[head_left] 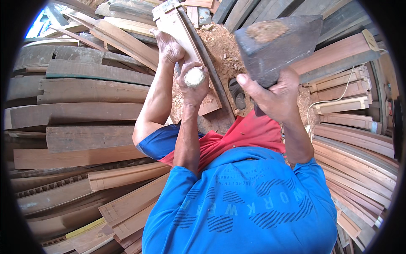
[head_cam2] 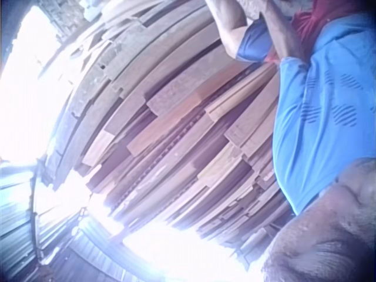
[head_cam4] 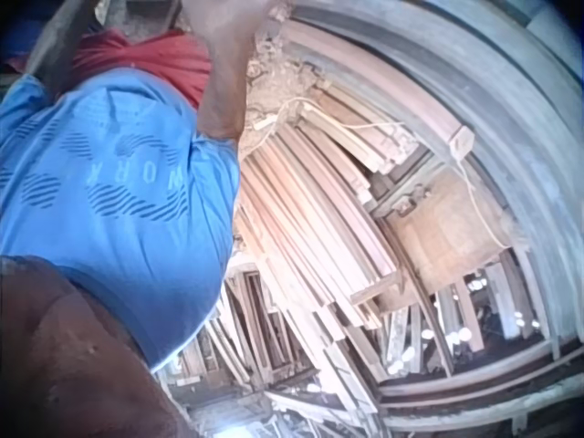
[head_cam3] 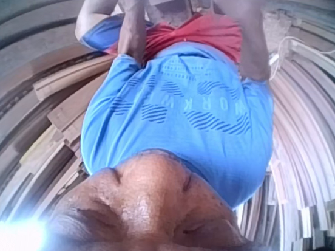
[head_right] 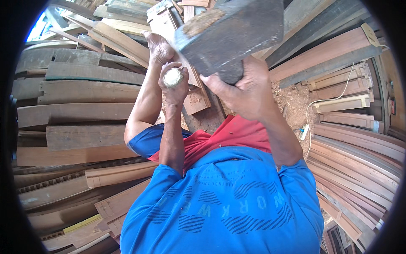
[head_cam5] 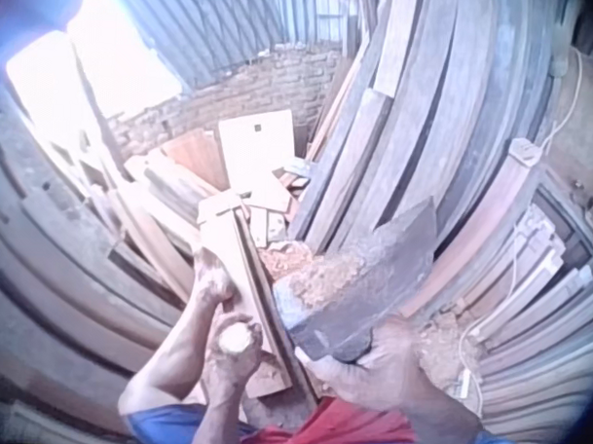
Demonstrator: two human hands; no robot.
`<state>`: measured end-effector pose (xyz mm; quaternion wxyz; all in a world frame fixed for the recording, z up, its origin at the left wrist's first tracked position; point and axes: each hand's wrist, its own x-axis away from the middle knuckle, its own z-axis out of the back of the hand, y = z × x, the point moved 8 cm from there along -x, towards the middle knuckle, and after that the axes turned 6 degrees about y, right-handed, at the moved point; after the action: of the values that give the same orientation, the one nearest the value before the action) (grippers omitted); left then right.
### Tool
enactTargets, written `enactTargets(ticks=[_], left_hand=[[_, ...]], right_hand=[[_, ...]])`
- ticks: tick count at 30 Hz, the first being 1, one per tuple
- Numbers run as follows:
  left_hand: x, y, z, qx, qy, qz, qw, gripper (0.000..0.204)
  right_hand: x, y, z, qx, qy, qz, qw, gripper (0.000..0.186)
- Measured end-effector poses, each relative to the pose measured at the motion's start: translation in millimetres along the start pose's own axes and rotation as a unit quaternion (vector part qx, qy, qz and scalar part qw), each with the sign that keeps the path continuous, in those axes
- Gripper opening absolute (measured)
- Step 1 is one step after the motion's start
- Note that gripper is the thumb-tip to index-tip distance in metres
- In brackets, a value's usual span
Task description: The person stands on a wooden workbench and uses a chisel and mallet to carve a groove into a piece of wood. They repeatedly strike the chisel to remove wood shavings and then inspect the carved piece.
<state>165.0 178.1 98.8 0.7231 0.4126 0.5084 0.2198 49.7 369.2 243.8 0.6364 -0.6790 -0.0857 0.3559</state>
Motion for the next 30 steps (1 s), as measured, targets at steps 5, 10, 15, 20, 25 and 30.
enactTargets(ticks=[5,10,15,20,25,30], left_hand=[[19,17,-9,-0.164,-0.088,-0.217,0.958,0.031],[21,-38,2,0.026,-0.001,0.001,1.0,0.025],[-11,16,-9,-0.03,-0.057,-0.041,0.997,0.017],[-17,17,-12,-0.045,-0.044,-0.056,0.996,0.017],[-20,-12,-25,-0.031,-0.093,-0.01,0.995,0.021],[-19,-16,-22,-0.012,-0.069,0.019,0.997,0.021]], right_hand=[[1,41,-43,0.345,-0.212,0.148,0.902,0.024],[-28,19,-61,0.417,-0.231,0.157,0.865,0.037],[-70,-57,-41,0.182,-0.007,0.2,0.963,0.034],[-54,37,-66,0.458,-0.229,0.081,0.855,0.035],[-34,60,-41,0.376,-0.258,-0.059,0.888,0.043],[-26,48,-30,0.201,-0.15,-0.015,0.968,0.044]])
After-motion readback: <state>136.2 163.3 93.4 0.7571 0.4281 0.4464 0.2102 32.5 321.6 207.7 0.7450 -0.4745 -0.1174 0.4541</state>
